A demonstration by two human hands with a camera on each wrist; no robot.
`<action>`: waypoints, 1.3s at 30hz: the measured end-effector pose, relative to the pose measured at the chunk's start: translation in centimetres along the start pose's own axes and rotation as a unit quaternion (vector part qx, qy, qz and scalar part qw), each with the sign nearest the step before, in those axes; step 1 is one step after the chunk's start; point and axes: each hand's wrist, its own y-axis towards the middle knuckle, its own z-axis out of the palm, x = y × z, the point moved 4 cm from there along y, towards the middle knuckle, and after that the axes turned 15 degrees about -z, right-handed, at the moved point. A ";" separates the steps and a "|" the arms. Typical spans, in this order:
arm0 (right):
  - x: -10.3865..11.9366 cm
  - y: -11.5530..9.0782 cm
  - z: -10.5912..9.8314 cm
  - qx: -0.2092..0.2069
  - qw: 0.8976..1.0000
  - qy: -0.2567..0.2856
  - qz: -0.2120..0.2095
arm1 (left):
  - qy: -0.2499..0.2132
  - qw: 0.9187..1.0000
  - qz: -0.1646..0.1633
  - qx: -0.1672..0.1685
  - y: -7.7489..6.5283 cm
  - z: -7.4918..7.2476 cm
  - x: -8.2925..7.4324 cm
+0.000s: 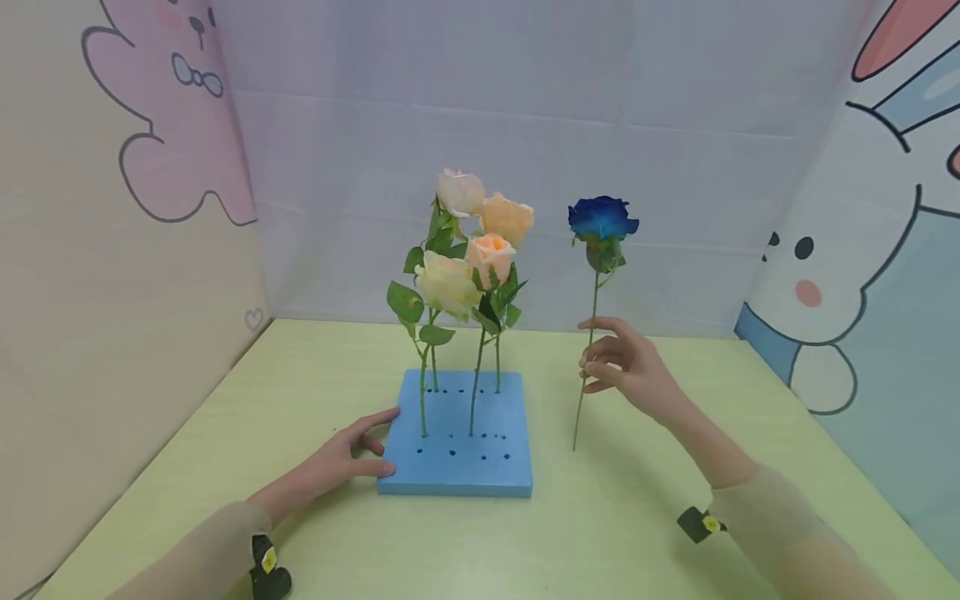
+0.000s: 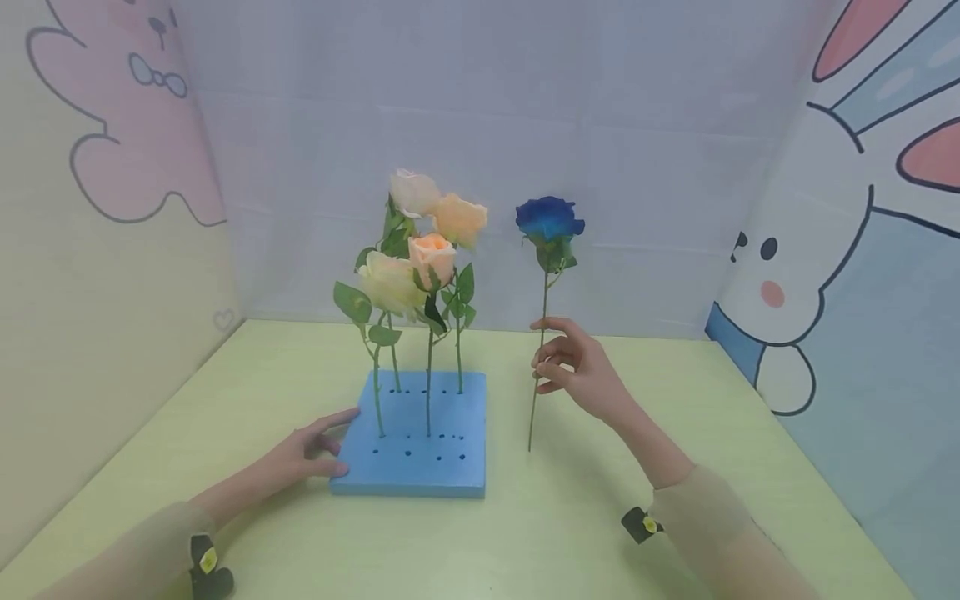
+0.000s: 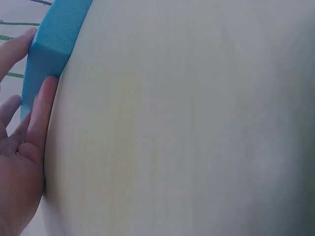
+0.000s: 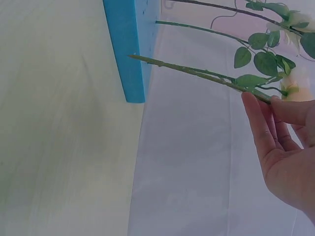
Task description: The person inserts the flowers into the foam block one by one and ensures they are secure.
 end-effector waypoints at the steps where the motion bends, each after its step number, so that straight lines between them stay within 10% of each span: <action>1: 0.1 0.3 0.4 -0.004 1.000 -0.001 -0.004 | -0.001 1.000 0.001 0.001 0.0 0.0 0.0; 39: -0.1 3.8 9.3 -0.045 0.996 -0.028 -0.068 | 0.005 1.000 0.006 -0.006 -0.4 0.2 -0.4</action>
